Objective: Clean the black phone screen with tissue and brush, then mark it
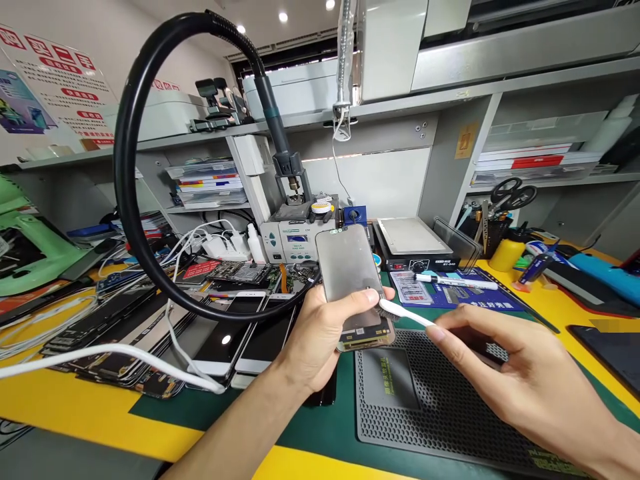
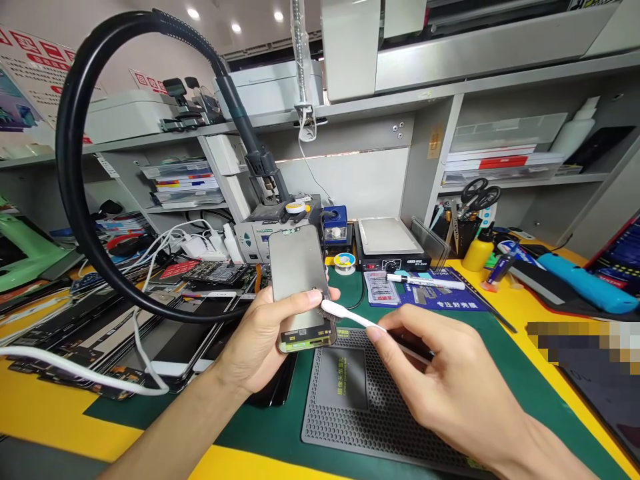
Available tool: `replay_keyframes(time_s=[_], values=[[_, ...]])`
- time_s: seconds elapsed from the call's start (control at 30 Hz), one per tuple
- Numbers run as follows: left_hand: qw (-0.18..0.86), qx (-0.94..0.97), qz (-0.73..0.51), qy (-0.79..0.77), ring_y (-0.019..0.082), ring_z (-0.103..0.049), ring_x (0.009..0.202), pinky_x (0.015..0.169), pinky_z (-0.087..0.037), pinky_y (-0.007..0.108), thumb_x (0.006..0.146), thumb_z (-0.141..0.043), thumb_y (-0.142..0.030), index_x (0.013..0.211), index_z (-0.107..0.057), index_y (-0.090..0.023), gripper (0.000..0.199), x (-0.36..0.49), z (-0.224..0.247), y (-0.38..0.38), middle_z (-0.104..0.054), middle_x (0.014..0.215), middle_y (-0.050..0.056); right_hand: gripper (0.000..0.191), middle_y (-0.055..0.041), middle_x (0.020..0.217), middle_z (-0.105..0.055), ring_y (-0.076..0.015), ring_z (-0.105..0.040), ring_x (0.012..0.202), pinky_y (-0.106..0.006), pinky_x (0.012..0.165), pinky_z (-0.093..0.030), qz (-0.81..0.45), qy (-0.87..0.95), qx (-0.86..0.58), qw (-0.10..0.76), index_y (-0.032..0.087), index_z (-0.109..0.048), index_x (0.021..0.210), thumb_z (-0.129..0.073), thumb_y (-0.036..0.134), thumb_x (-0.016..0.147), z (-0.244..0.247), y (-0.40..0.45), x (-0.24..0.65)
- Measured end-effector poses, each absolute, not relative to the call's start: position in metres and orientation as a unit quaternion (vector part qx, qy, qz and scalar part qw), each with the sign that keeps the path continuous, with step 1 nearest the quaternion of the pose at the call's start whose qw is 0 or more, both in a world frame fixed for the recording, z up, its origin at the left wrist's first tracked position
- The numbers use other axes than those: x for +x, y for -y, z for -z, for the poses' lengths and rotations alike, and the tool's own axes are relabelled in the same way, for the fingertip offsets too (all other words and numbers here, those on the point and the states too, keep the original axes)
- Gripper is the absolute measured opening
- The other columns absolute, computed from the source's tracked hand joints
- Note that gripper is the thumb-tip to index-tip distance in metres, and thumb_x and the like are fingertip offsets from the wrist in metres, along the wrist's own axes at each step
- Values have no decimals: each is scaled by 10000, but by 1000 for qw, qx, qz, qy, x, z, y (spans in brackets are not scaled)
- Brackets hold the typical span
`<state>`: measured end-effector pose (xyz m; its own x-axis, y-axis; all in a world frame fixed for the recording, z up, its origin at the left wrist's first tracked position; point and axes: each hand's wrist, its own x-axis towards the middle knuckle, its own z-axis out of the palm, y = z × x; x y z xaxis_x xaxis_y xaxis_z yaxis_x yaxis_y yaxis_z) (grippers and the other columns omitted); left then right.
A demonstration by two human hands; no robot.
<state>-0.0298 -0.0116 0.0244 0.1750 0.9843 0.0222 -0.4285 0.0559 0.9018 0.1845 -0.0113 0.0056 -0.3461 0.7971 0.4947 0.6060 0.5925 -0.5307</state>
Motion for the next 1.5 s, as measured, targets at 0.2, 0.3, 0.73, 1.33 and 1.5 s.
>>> replay_keyframes(time_s=[0.2,0.3,0.73,1.33,1.5], values=[[631,412,-554,-355,174,-652,711,694,-562,302,783,-718,-258,1018,-741,-120,273,-30,-22,11,-726,882,103,215,13,718,-670,-139,-596,584,-230,545,-466,-126,804,-432,388,231,-667,798,-592,401,906,-5,11,185],[629,412,-548,-365,164,-641,675,671,-548,282,773,-714,-258,921,-744,-114,209,-30,-21,11,-700,795,76,212,10,716,-667,-138,-589,577,-229,543,-458,-118,806,-426,393,231,-664,797,-597,401,904,-6,11,184],[644,418,-536,-351,128,-576,617,660,-541,291,772,-709,-216,809,-674,-143,89,-31,-22,13,-601,707,15,231,20,712,-677,-140,-589,579,-231,540,-437,-123,778,-468,402,238,-674,801,-619,445,888,-7,10,184],[660,449,-493,-346,127,-551,638,692,-538,339,790,-701,-221,920,-688,-118,167,-30,-18,14,-563,718,11,245,9,710,-673,-154,-580,628,-236,514,-424,-195,762,-462,410,248,-687,796,-634,474,872,-4,5,186],[667,464,-462,-356,169,-597,723,645,-497,296,778,-723,-237,996,-671,-119,254,-30,-17,15,-627,837,63,272,17,641,-642,-128,-513,524,-234,468,-394,-186,719,-492,455,238,-699,766,-652,493,849,-7,2,186]])
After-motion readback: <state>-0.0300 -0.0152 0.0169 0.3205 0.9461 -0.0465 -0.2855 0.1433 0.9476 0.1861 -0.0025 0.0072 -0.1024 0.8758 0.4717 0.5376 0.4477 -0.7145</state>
